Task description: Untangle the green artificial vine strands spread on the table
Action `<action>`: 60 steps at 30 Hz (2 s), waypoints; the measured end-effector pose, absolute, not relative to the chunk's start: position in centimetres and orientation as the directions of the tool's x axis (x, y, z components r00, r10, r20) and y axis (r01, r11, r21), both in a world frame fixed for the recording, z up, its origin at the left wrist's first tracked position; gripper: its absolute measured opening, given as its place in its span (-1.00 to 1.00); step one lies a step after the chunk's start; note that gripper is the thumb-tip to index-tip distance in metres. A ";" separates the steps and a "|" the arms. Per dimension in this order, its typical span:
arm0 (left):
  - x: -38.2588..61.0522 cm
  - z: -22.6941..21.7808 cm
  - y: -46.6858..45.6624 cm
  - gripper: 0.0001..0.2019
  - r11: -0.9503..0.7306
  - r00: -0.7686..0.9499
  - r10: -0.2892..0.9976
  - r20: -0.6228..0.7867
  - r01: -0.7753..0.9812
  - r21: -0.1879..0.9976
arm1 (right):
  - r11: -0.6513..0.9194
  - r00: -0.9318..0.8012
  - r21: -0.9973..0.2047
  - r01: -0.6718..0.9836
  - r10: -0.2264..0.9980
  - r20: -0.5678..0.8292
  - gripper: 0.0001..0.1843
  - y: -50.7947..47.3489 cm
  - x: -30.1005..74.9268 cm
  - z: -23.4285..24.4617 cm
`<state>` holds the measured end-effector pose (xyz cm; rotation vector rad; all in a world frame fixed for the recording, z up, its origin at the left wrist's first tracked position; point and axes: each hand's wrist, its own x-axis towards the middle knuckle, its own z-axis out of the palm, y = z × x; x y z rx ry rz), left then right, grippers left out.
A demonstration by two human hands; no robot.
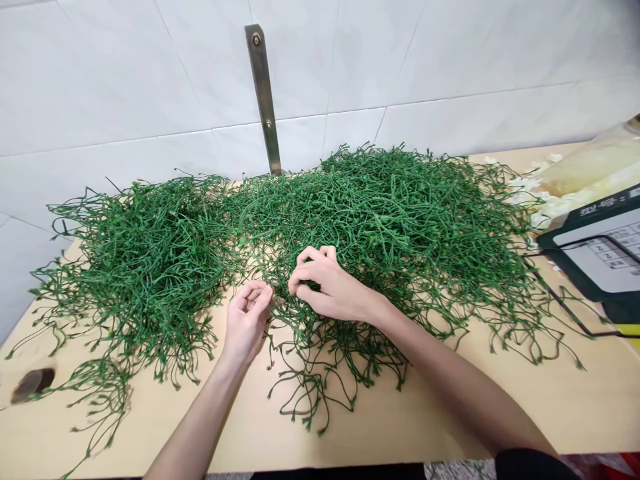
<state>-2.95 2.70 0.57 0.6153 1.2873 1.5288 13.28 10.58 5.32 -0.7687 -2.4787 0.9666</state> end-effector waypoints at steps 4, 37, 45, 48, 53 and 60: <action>-2.9 0.6 2.6 -0.69 0.073 -0.361 0.907 -0.216 -0.371 0.926 | 0.665 -0.772 -0.652 0.364 0.607 0.188 -0.73 10.0 13.3 6.0; -3.3 -1.2 0.9 -0.58 0.085 -0.079 0.993 -0.085 0.001 0.996 | 0.884 -0.854 -0.336 0.326 0.427 0.296 -0.79 8.7 12.3 4.8; -3.5 -0.9 1.7 -0.65 0.048 -0.079 0.995 -0.064 -0.187 0.981 | 0.883 -0.812 -0.325 0.339 0.450 0.373 -0.72 10.2 13.3 4.7; -3.5 -0.8 2.0 -0.63 0.074 -0.183 0.978 -0.101 -0.148 0.986 | 0.854 -0.707 -0.344 0.390 0.517 0.482 -0.78 10.5 13.9 5.4; -3.5 -1.2 1.9 -0.62 0.060 -0.209 0.974 -0.086 -0.130 0.990 | 0.927 -0.774 -0.249 0.279 0.371 0.513 -0.79 9.4 13.6 5.7; -3.3 -1.0 1.7 -0.66 0.034 -0.281 0.957 -0.069 -0.126 0.991 | 0.939 -0.820 0.010 0.344 0.295 0.491 -0.74 9.0 12.8 4.2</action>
